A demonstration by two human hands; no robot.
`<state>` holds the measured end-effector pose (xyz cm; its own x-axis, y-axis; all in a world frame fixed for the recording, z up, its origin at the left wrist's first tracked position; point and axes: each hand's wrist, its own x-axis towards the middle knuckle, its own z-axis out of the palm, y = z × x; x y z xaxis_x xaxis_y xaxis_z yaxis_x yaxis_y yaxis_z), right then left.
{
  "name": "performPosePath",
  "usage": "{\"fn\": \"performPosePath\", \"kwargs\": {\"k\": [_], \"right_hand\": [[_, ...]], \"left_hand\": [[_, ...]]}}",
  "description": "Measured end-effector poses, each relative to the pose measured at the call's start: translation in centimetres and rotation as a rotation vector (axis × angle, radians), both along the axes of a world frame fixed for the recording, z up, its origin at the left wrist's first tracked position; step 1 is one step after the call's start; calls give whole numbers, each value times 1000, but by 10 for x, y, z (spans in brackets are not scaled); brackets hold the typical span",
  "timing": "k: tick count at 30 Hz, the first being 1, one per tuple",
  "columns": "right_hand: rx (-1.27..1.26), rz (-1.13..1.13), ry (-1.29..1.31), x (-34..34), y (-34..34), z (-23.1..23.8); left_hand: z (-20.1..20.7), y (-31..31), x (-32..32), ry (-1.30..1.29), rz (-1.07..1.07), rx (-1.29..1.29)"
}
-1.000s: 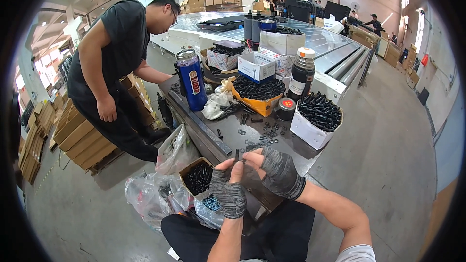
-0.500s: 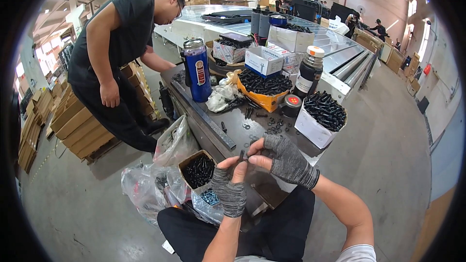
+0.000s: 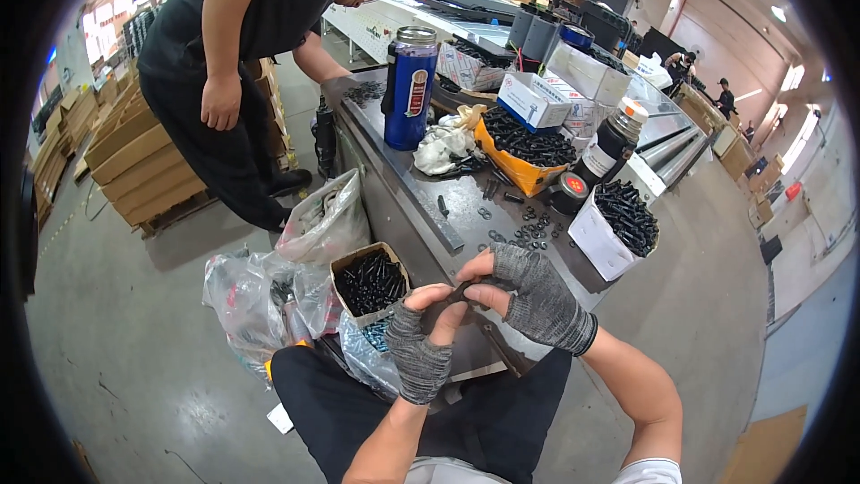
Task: Assembling small plastic components by manually adding rubber washers to them on a workbench.
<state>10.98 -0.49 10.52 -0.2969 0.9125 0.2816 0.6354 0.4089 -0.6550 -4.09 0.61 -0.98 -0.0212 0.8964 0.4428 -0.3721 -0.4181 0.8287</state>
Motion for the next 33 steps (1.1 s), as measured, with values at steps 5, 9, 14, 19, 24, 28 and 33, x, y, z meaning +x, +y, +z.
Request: {"fn": "performPosePath", "kwargs": {"k": [5, 9, 14, 19, 24, 28, 33], "right_hand": [[-287, -131, 274, -21, 2, -3], [-279, -96, 230, -35, 6, -4], [-324, -96, 169, -51, 11, -7], [-434, -158, 184, -59, 20, -22], [-453, -200, 87, -75, 23, -24], [-367, -209, 33, -81, 24, -28], [-429, -218, 46, -88, 20, -30]], "left_hand": [[-3, -2, -16, -224, -191, -117], [-8, -2, -28, -140, -202, -144], [-20, 0, -43, -73, -119, -196], [-30, 0, -53, -122, -79, -215], [-41, 2, -65, -145, -103, -253], [-56, 2, -67, -225, -170, -266], [-51, 3, -72, -332, -261, -365]]}}
